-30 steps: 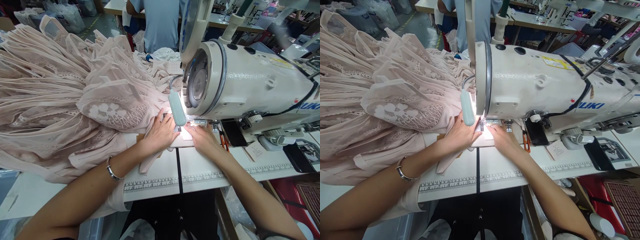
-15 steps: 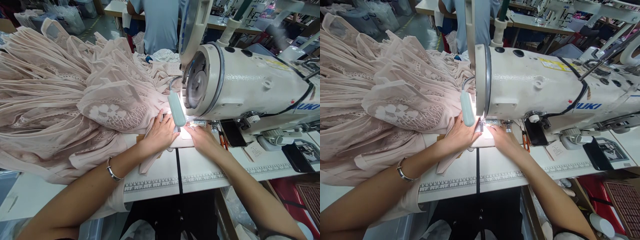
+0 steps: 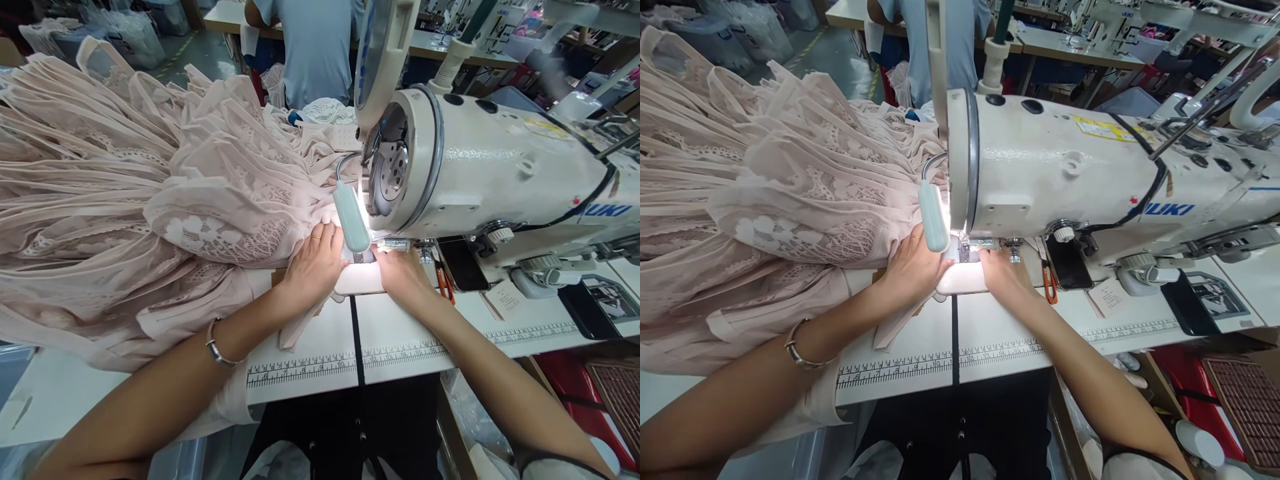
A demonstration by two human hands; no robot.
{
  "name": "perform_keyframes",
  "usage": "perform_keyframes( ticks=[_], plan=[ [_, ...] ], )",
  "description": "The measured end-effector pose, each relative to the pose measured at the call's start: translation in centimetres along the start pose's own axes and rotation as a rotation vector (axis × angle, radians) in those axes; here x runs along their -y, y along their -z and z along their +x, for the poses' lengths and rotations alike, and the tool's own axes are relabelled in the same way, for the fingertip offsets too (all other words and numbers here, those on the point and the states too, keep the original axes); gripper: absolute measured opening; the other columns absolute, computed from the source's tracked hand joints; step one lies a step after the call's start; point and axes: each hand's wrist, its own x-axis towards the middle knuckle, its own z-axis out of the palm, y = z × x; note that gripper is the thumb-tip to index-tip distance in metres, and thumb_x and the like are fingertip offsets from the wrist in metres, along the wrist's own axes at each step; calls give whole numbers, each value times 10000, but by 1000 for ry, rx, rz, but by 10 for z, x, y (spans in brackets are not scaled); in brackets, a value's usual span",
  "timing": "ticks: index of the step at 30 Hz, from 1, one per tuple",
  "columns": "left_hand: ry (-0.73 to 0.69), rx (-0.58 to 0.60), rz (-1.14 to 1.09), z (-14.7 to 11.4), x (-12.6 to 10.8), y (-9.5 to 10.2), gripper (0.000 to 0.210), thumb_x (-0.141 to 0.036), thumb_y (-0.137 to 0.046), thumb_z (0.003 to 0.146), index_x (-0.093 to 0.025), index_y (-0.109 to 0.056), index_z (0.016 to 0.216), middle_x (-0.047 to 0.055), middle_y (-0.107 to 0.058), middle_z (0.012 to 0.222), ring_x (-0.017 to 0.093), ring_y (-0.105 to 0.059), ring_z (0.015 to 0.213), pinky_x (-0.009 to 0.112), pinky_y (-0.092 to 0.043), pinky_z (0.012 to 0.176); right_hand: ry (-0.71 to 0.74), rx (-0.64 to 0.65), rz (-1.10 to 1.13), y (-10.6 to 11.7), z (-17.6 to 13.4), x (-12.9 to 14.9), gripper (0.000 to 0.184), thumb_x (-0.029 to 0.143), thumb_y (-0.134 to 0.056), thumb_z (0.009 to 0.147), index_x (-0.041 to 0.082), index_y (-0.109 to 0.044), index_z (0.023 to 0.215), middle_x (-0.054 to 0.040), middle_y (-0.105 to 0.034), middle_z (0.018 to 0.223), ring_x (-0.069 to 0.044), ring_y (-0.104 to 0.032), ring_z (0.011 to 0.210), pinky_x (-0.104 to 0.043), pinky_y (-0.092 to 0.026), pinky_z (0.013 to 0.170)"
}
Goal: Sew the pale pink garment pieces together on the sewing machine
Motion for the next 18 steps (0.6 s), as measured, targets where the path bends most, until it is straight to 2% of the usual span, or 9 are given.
perform_keyframes(
  ticks=[1,3,4,6,8,11,14,16,18],
  plan=[
    [-42,-2,38,0,1,7,122,-174,-516,959,-130,-591,1044,131,-610,1095,276,-592,1033,373,-499,825,-13,0,5,0,2,-1,494,65,-337,917,193,-594,1318,-149,-684,1088,-278,-631,956,-406,-429,896],
    [-201,33,99,-2,7,27,188,-15,-446,895,-151,-570,857,97,-605,937,248,-596,916,345,-479,742,-25,-11,35,-1,4,-3,465,94,-356,926,212,-597,1305,-139,-688,1094,-286,-627,978,-410,-430,903],
    [-340,70,105,-4,11,38,222,21,-438,859,-161,-554,807,83,-593,876,239,-591,870,336,-466,711,-22,-14,61,-2,4,-4,440,114,-365,930,218,-605,1284,-136,-690,1098,-290,-624,978,-408,-439,888],
    [-538,135,97,-9,22,57,205,14,-476,822,-174,-546,782,61,-579,819,230,-578,806,337,-456,687,8,-45,123,-4,3,-5,396,138,-374,932,216,-625,1228,-132,-694,1090,-293,-617,955,-400,-457,842],
    [-610,161,90,-14,34,66,114,-81,-580,796,-182,-553,749,60,-574,797,240,-562,783,364,-463,714,58,-117,165,-6,0,-5,389,107,-367,918,202,-636,1182,-134,-698,1056,-288,-611,929,-396,-463,823],
    [-594,139,74,-14,43,60,147,-109,-622,761,-204,-540,685,56,-565,770,250,-541,777,391,-431,741,100,-244,200,-9,-7,-4,391,87,-336,937,185,-632,1173,-135,-693,1037,-276,-605,947,-397,-457,857],
    [-639,159,-45,-9,43,46,162,-109,-541,808,-209,-529,681,36,-542,740,234,-528,725,386,-379,732,189,-374,325,-10,-13,-2,334,239,-352,1020,166,-610,1220,-135,-682,1109,-278,-585,1043,-411,-452,911],
    [-645,179,-67,-6,42,40,179,-82,-462,830,-205,-535,721,30,-534,747,223,-516,687,377,-358,719,297,-371,448,-8,-17,1,329,339,-397,1038,156,-614,1205,-125,-683,1130,-267,-564,1097,-411,-443,950],
    [-619,184,-48,-6,43,36,196,-71,-427,831,-202,-541,740,34,-538,758,225,-518,690,376,-352,722,400,-287,528,-6,-21,6,336,401,-471,1023,153,-620,1194,-112,-688,1135,-260,-541,1131,-416,-428,974]
  ],
)
